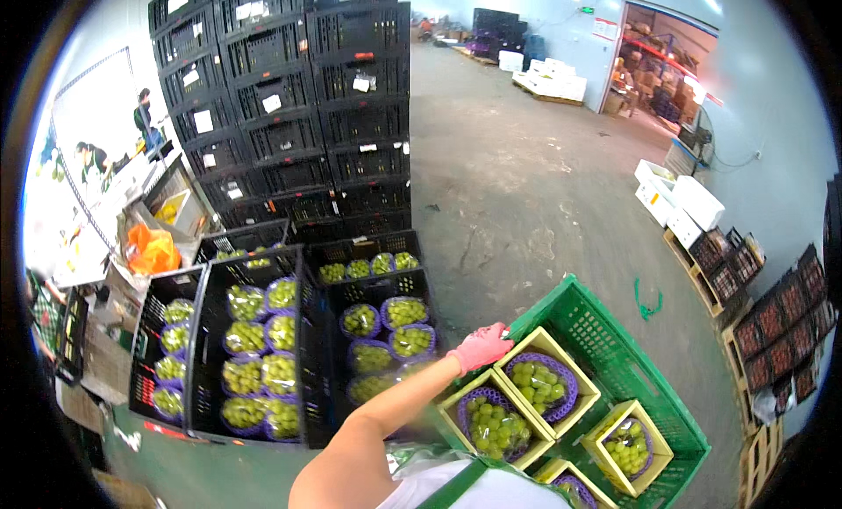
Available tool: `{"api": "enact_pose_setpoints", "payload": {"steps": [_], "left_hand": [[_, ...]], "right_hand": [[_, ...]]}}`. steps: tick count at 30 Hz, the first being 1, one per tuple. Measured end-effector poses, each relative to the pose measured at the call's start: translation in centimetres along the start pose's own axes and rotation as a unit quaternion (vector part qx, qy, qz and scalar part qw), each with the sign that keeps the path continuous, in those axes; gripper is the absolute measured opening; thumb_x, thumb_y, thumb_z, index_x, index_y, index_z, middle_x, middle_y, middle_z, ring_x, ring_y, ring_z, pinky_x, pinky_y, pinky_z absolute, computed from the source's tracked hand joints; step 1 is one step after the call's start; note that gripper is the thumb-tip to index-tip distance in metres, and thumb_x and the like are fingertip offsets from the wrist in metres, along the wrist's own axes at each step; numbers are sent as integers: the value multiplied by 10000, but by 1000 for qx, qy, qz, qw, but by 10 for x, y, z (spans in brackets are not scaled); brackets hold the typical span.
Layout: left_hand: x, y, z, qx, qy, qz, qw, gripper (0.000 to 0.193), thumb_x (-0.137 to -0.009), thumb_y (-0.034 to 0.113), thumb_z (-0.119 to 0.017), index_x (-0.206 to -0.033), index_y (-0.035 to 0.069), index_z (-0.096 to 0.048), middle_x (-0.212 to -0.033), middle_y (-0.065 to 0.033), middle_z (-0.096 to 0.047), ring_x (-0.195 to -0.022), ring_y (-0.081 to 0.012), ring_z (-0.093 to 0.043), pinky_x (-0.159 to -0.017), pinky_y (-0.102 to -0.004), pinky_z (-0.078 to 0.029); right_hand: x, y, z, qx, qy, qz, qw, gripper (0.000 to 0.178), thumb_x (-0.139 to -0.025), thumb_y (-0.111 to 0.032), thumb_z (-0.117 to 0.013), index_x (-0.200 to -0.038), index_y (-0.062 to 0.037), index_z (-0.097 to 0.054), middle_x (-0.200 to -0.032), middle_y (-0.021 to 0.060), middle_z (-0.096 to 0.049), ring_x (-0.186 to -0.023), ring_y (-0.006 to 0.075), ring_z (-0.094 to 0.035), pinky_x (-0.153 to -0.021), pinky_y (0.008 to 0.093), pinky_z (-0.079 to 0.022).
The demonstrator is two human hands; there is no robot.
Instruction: The person folds flat cardboard sheets into rectangular boxes using a metal table as a work surface. They then place the assembled boxes into a black crate and move the crate to a stack of other crates.
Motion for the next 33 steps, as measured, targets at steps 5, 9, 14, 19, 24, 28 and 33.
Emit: {"api": "enact_pose_setpoints", "payload": {"steps": [5,9,14,19,24,28,33], "left_hand": [[-109,8,-17,61,70,63,994,531,-807,386,-519,-1195,23,-497,-1082,-212,-604,-1049,-343,-564,-913,-395,-419],[-144,-4,-6,129,99,155,974,563,-803,393,-558,-1193,-6,-485,-1103,-191,-589,-1012,-295,-570,-888,-365,-422],[-188,-26,18,303,75,159,937,535,-829,390,-612,-1177,0,-500,-914,-58,-584,-781,-146,-547,-674,-304,-460],[-230,-83,52,431,219,172,858,448,-839,337,-632,-1153,34,-531,-815,12,-556,-699,-67,-495,-577,-227,-402],[-282,-90,114,449,352,178,801,307,-820,216,-656,-1047,26,-576,-732,8,-558,-568,-86,-499,-469,-247,-396],[-302,-77,199,481,418,135,759,219,-792,184,-644,-945,41,-579,-717,-32,-567,-554,-135,-530,-445,-300,-436],[-258,35,346,410,566,92,710,300,-876,390,-512,-957,104,-554,-748,-59,-585,-559,-171,-565,-508,-317,-479]], "right_hand": [[-205,-107,-61,47,-103,-5,994,338,-826,-266,-609,-1011,16,-587,-849,121,-606,-762,210,-545,-654,323,-440],[-316,-184,-132,-45,-294,25,954,352,-850,-162,-566,-1140,36,-561,-1060,142,-613,-917,218,-593,-876,340,-431],[-483,-240,-290,42,-402,50,913,796,-822,-210,-610,-1442,-73,-130,-1178,158,-575,-1153,190,-472,-1063,379,-234],[-546,-368,-507,20,-387,136,912,248,-856,-119,-545,-1085,-35,-499,-672,-5,-474,-519,109,-470,-469,292,-478],[-564,-506,-683,-1,-432,146,890,315,-866,-107,-551,-1153,-23,-453,-698,16,-482,-528,127,-472,-489,308,-485],[-529,-650,-801,60,-496,202,843,101,-852,-128,-595,-919,-58,-569,-654,-2,-493,-528,117,-469,-483,292,-417],[-420,-873,-918,52,-659,355,661,193,-827,-104,-588,-1005,-31,-576,-701,13,-563,-595,120,-536,-553,270,-449]]}}
Point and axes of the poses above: each hand's wrist, its own x-axis away from the middle knuckle, its own z-axis out of the back of the hand, y = z × x, the point moved 7 cm from there along -x, towards the middle knuckle
